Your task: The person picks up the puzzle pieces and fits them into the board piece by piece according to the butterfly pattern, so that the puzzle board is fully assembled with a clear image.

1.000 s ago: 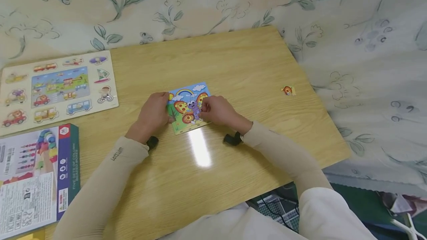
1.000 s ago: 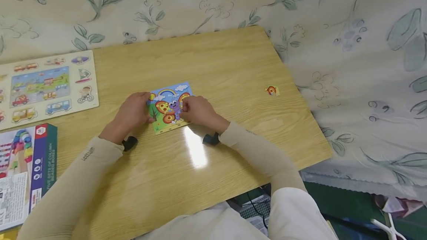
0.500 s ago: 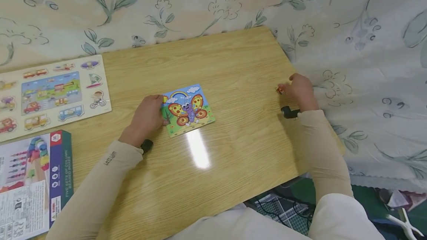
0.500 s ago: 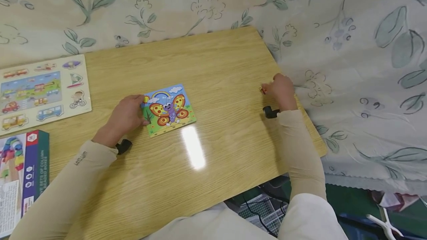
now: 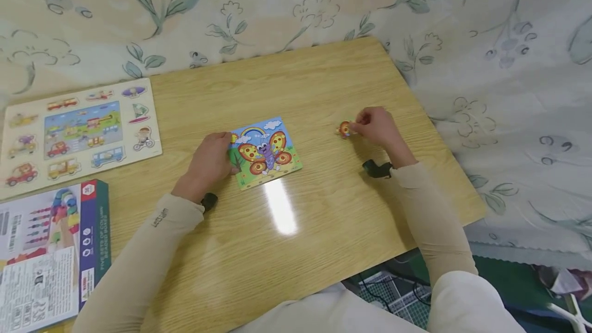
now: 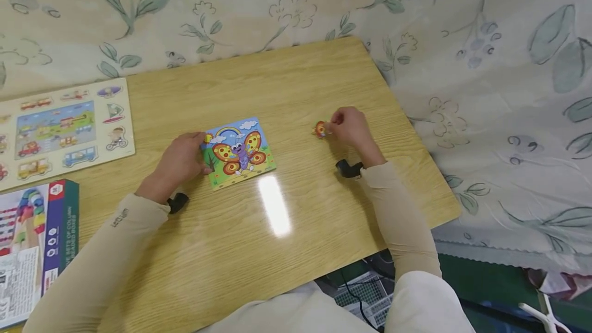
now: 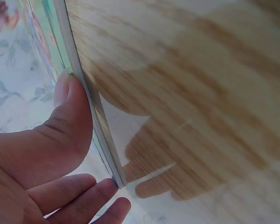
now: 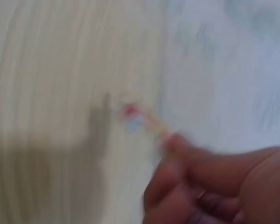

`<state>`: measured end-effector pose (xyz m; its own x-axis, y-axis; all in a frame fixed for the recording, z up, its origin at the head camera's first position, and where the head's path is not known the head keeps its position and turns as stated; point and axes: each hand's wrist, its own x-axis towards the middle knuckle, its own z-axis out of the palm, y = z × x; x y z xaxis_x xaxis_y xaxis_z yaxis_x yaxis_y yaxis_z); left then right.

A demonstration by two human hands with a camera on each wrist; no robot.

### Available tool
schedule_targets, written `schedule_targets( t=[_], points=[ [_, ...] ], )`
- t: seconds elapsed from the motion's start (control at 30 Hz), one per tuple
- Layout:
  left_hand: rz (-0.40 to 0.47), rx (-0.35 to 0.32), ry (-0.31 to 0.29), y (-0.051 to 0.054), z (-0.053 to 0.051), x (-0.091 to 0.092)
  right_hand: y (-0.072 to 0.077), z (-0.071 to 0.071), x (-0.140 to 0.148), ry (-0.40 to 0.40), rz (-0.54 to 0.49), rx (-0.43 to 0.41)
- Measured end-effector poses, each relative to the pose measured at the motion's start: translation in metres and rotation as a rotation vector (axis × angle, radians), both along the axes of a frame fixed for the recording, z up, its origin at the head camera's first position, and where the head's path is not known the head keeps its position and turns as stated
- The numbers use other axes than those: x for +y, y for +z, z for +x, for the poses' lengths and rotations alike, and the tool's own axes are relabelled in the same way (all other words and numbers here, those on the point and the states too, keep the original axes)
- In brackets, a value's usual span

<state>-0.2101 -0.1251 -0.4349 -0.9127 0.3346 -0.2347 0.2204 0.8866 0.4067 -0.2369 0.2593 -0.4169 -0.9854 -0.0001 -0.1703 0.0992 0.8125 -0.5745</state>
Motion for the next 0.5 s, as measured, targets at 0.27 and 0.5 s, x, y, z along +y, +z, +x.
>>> schedule_targets(
  t=[0.27, 0.5],
  points=[
    [0.023, 0.000, 0.022, -0.007, 0.000, -0.001, -0.012, 0.001, -0.104, 0.300, -0.347, -0.175],
    [0.018, 0.005, 0.022, -0.006, 0.000, -0.003, -0.020, 0.008, -0.116, 0.286, -0.337, -0.158]
  ],
)
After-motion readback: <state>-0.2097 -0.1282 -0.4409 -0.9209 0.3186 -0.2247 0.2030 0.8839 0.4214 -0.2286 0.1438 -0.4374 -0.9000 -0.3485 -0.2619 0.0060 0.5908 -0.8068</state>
